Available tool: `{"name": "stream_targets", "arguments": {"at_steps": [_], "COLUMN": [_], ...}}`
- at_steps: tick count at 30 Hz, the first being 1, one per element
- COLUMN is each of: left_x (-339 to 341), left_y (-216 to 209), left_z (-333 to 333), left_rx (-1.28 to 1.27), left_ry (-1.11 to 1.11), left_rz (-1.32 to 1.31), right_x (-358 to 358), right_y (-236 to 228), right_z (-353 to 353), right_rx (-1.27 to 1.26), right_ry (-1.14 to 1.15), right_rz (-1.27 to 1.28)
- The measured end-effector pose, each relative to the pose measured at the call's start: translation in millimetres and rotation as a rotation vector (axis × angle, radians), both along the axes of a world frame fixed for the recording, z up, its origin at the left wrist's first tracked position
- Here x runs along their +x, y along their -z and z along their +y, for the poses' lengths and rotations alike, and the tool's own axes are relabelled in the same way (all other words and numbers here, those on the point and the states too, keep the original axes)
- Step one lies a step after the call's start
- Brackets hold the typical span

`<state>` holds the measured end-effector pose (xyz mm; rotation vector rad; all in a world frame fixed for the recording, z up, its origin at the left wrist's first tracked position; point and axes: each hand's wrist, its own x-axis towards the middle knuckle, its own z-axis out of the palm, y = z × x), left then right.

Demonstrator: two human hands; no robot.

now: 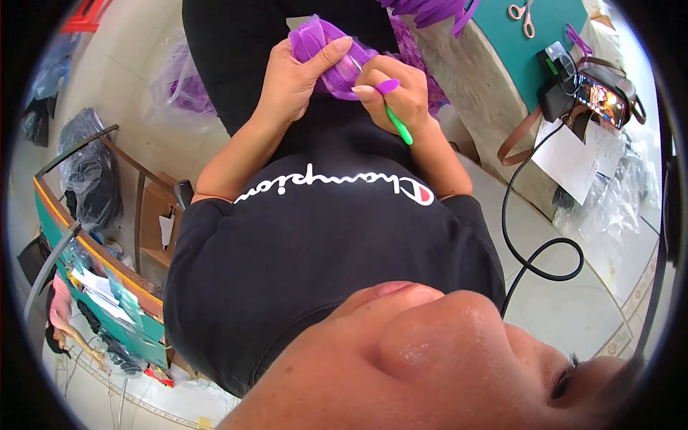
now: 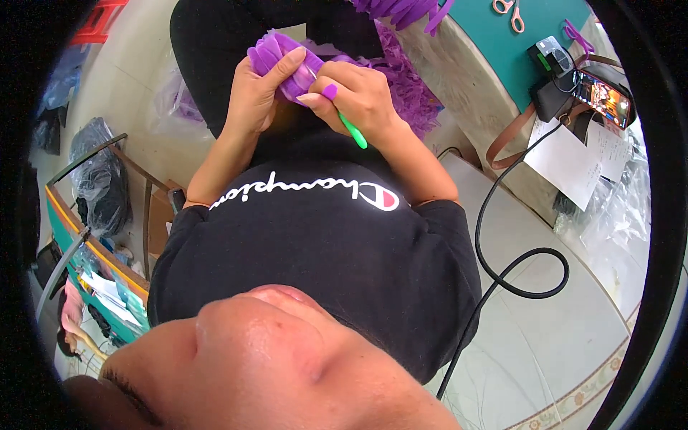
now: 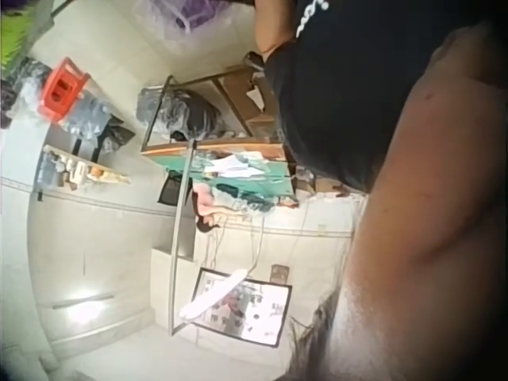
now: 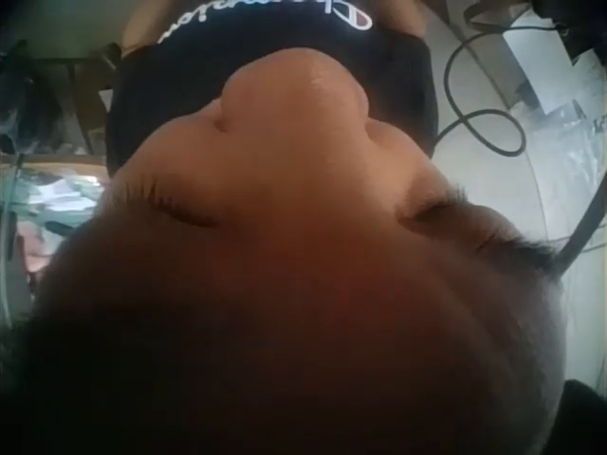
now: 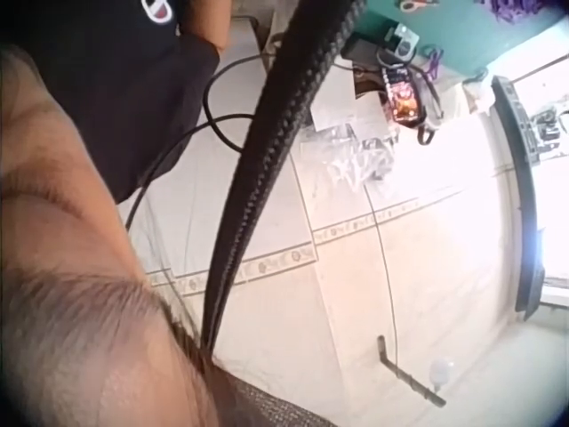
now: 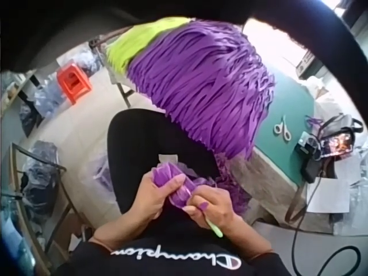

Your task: The recorder is braiding or tying purple fabric strips together using a green hook tool.

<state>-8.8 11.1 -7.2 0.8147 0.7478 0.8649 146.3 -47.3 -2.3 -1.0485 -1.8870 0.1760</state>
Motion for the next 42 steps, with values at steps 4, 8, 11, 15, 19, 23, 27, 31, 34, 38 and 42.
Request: {"name": "stream_targets", "arguments": {"at_steps": [4,8,11,15,19,23,27,31,34,38,42], "left_x": [-1,0,0,-1,1,5,5,7,4,-5,-7], "left_y": [1,0,-4,2,5,6,9,26,48,67,69], "left_z": [0,-1,-4,-4,4,0,2,11,25,38,46], "left_rx": [0.02,0.061,0.281,0.318,0.04,0.048,0.347,0.363,-0.033,-0.277,-0.381], "left_ry": [0.003,-0.025,-0.037,-0.077,0.048,0.086,0.107,0.087,0.086,-0.019,-0.239], "left_rz": [0.008,0.029,0.231,0.253,0.029,0.003,0.124,0.258,0.076,-0.123,-0.15], "right_x": [0,-3,-10,3,23,12,18,51,80,120,172], "right_y": [-2,0,-5,-23,-18,-7,-22,-16,-20,-32,-49], "right_z": [1,1,-4,-7,1,7,7,0,-14,-37,-67], "right_rx": [0.016,0.016,-0.086,-0.71,-0.623,-0.56,-0.668,-0.509,-0.364,-0.139,0.109], "right_ry": [0.021,0.047,0.201,0.164,-0.06,0.131,-0.049,-0.399,-0.553,-0.393,-0.518], "right_rz": [-0.032,-0.049,0.004,0.188,0.834,0.54,0.696,0.915,1.113,1.338,1.605]}}
